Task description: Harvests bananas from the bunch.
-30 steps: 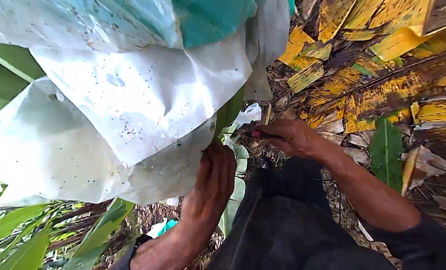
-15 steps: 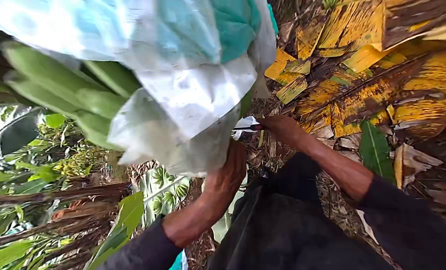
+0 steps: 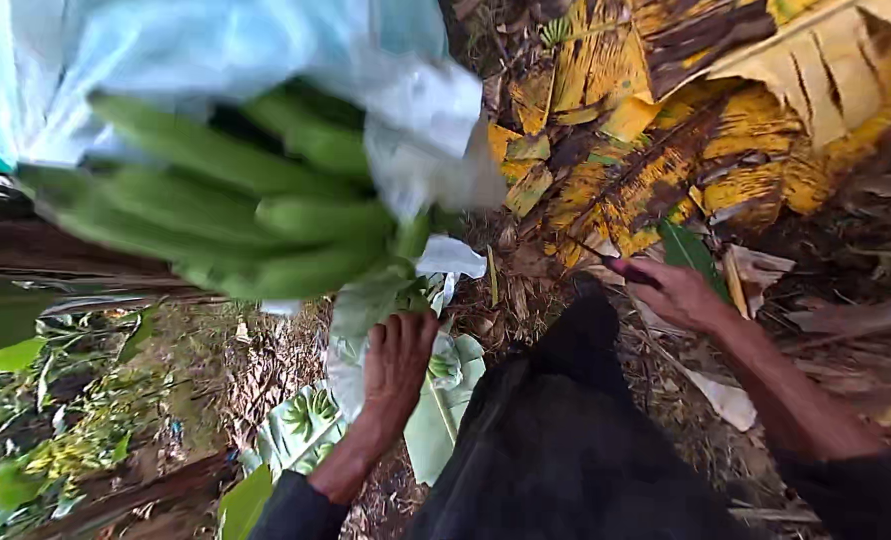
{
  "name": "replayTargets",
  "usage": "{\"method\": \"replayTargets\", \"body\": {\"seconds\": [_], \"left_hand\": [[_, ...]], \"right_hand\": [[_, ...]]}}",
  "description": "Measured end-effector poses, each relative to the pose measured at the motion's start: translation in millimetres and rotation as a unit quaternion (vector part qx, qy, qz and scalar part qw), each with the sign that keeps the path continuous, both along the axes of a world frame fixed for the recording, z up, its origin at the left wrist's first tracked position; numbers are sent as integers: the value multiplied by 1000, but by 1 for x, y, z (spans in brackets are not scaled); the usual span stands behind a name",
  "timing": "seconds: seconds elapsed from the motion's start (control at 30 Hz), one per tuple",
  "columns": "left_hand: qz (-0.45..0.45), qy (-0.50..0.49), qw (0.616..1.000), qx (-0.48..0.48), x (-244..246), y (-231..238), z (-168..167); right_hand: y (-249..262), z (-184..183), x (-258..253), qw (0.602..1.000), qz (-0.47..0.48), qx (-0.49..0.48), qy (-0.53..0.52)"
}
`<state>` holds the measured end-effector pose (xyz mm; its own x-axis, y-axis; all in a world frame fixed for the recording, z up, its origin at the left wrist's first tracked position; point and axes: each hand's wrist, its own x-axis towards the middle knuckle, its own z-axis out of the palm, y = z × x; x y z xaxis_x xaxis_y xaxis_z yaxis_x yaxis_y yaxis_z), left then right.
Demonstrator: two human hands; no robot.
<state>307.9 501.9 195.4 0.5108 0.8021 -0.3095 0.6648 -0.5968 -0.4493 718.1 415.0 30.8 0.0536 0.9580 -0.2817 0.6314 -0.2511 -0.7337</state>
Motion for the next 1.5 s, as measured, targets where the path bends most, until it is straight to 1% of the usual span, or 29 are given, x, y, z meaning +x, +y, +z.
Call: {"method": "replayTargets", "body": {"seconds": [0.07,0.1,0.13,0.23,0.27,0.33,0.47,0.57,0.67,0.8,0.87,0.93,1.07,1.17,1.27,1.3,1.33,1.4,1.43,1.5], "left_hand": [[68,-47,995,-58,-48,-6,-30],[116,-83,986,-90,-67,-8,-47],[167,-122,971,-122,-84,-12,-64],[302,-227,903,-203,-113,-43,-111],[326,-261,883,-213,-118,-57,-122],[351,-310,858,-212,-125,-87,-140],[351,-370,839,-187,-134,-142,-158],[348,-418,827,-140,-139,-165,-167],[353,-457,810,-103,-142,-176,-171],[361,-484,793,-79,-146,-180,-175],[367,-487,790,-69,-146,-179,-182],[377,-474,793,-66,-146,-176,-190],[383,-447,804,-76,-149,-172,-191],[389,-443,799,-118,-149,-166,-192],[377,-453,799,-117,-146,-161,-199],[374,-454,799,-123,-143,-161,-204],[367,-454,802,-126,-141,-157,-208],[355,-448,809,-136,-141,-151,-213],[348,-446,812,-143,-139,-153,-220],[335,-434,820,-164,-138,-156,-238]], "right_hand": [[21,-5,-42,998,-4,14,59],[29,-10,-56,995,-21,14,92],[34,-14,-68,991,-37,-7,128],[24,-14,-99,958,-64,-134,246],[17,-12,-112,940,-73,-174,283],[0,-13,-145,907,-89,-236,337],[-30,-14,-210,866,-51,-341,363],[-40,-16,-239,847,-36,-392,356],[-41,-22,-253,839,-17,-412,356],[-40,-26,-270,824,7,-438,359],[-42,-20,-284,817,-8,-451,358],[-44,-4,-301,804,-45,-460,375],[-49,13,-321,770,-120,-464,420],[-45,25,-334,754,-186,-459,432],[-44,28,-338,746,-214,-455,436],[-44,35,-337,741,-222,-454,442],[-42,50,-336,737,-225,-447,454],[-44,86,-332,745,-191,-415,486],[-42,97,-328,756,-197,-387,490],[-30,93,-318,783,-259,-315,470]]}}
